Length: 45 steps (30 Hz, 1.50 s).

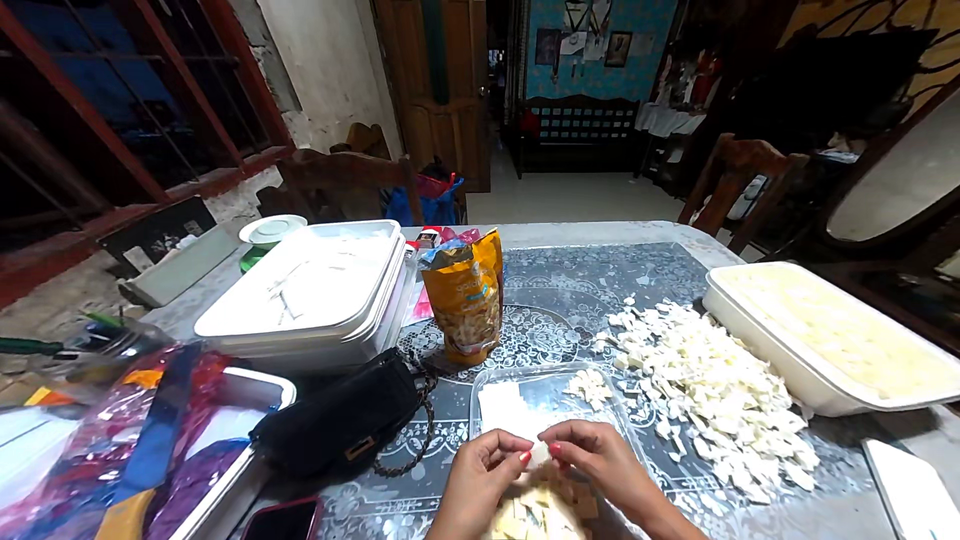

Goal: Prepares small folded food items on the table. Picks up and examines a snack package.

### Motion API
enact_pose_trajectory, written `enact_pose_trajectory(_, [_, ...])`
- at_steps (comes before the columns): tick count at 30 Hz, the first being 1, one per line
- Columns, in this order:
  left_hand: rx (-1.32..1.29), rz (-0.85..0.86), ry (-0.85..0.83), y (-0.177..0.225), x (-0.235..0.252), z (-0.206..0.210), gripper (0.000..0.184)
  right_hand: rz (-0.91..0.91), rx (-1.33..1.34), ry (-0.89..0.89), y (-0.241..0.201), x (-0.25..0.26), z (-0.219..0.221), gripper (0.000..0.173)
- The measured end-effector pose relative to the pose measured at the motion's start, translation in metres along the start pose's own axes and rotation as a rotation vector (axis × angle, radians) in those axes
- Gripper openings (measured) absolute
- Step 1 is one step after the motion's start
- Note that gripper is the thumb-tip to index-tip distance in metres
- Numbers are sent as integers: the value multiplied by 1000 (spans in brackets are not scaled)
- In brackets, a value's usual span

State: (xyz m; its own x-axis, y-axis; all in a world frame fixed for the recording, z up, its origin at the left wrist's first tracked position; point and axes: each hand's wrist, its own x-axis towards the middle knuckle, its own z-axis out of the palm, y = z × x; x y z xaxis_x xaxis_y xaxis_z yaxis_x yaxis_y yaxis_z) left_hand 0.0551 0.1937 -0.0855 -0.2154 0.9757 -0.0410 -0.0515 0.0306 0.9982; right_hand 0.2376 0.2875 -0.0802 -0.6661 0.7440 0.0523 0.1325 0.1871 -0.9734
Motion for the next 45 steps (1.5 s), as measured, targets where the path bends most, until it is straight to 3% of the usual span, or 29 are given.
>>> enact_pose_trajectory(4, [-113,5,-17,2,-2,1,19,-17,-100,61,5,2,0,11])
enact_pose_trajectory(7, [-257,20,65,0,-1,5,31,-204,-279,11,6,-5,11,14])
enact_pose_trajectory(10, [-306,45,165,-5,1,9,30,-388,-220,-73,10,-6,15,13])
enact_pose_trajectory(13, [-195,113,51,-7,-3,10,25,-334,-14,34,12,-3,13,12])
enact_pose_trajectory(15, [-153,183,-22,-6,-5,9,23,-272,-44,103,14,0,9,13])
enact_pose_trajectory(17, [-149,212,4,-5,-3,5,22,-327,-217,79,15,0,7,16])
enact_pose_trajectory(19, [-97,190,73,-4,1,2,17,-556,-450,48,16,-2,13,15])
enact_pose_trajectory(21, [165,184,85,-4,1,0,7,-833,-746,140,21,-2,21,11])
enact_pose_trajectory(23, [559,300,52,-10,0,1,15,-964,-989,315,22,-1,20,16])
enact_pose_trajectory(25, [857,389,-8,-19,1,0,27,-892,-1134,525,19,3,4,19])
enact_pose_trajectory(27, [999,359,-77,-22,1,0,28,-718,-1239,716,12,9,-23,15])
enact_pose_trajectory(30, [1079,391,-83,-25,1,1,21,-432,-1243,752,5,15,-59,4])
enact_pose_trajectory(32, [1091,436,-57,-28,1,1,18,-297,-1127,585,0,11,-61,7])
enact_pose_trajectory(35, [1083,503,-20,-33,3,2,22,-24,-845,66,-9,6,-44,16])
enact_pose_trajectory(37, [1074,504,-18,-34,3,3,16,52,-746,-171,-7,6,-31,24])
enact_pose_trajectory(45, [1063,400,-75,-28,0,3,24,297,-865,-424,-22,7,-32,29])
